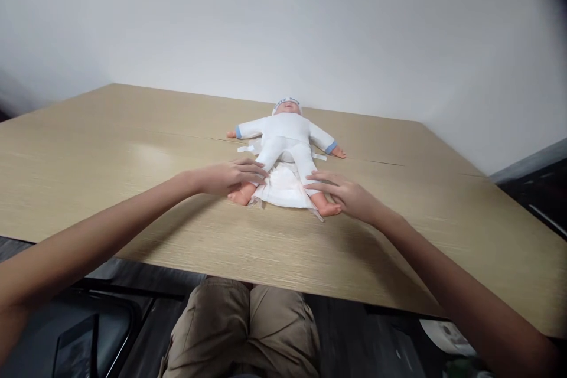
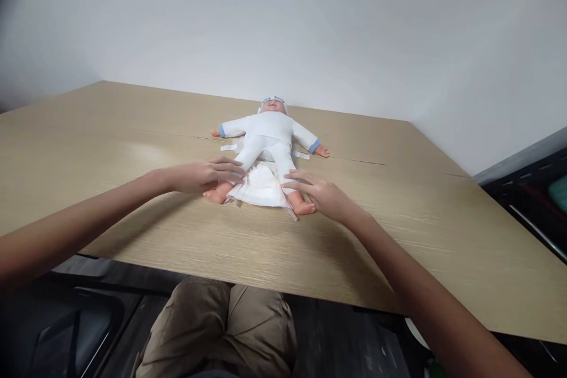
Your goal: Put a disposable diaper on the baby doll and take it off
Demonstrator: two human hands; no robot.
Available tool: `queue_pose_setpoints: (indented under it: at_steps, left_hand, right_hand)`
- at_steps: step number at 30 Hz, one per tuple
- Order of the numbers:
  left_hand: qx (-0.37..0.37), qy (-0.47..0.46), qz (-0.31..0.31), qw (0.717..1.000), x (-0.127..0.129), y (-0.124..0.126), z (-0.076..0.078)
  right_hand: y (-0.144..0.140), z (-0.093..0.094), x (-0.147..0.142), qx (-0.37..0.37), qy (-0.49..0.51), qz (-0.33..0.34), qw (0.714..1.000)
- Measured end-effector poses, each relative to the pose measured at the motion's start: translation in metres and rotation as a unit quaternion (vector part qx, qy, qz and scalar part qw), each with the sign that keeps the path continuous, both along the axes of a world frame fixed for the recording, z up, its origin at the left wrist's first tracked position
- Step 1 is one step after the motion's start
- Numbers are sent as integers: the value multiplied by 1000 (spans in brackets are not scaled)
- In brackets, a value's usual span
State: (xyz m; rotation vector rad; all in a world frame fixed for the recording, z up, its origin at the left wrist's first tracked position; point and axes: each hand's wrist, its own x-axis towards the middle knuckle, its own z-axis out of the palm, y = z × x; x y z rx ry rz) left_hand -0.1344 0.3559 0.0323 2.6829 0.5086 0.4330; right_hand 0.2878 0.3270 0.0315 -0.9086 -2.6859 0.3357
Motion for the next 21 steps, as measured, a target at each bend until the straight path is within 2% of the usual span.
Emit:
queue_pose_setpoints:
  at_steps: [3,5,8,11,13,15,17,21]
  left_hand:
    - [-17,-2,21,1000,8,-12,10]
    - [-6,9,55,998,17,-22,11]
    - [32,18,119,992,31,-33,0]
    - [67,5,152,986,40,-37,-15]
    - [74,-8,165,984,42,-36,-19]
    - [58,-27,178,982,44,-33,-16]
    - [15,-61,201,978,46,-25,-7]
    - [-98,-175,238,950,54,9,14]
  right_hand:
    - [-3,14,3,-66,-16,-4,998]
    - [-11,20,-1,-67,-22,-25,997]
    - [-28,17,-17,-4,-28,-70,997]
    - [-43,-1,-37,101,-51,-95,989]
    - [-46,-14,-46,149,-54,-115,981]
    - [-42,-19,-49,162,-44,-135,976]
    - [-32,-15,-49,135,-23,-159,978]
    - [6,13,-46,42,80,-212,973]
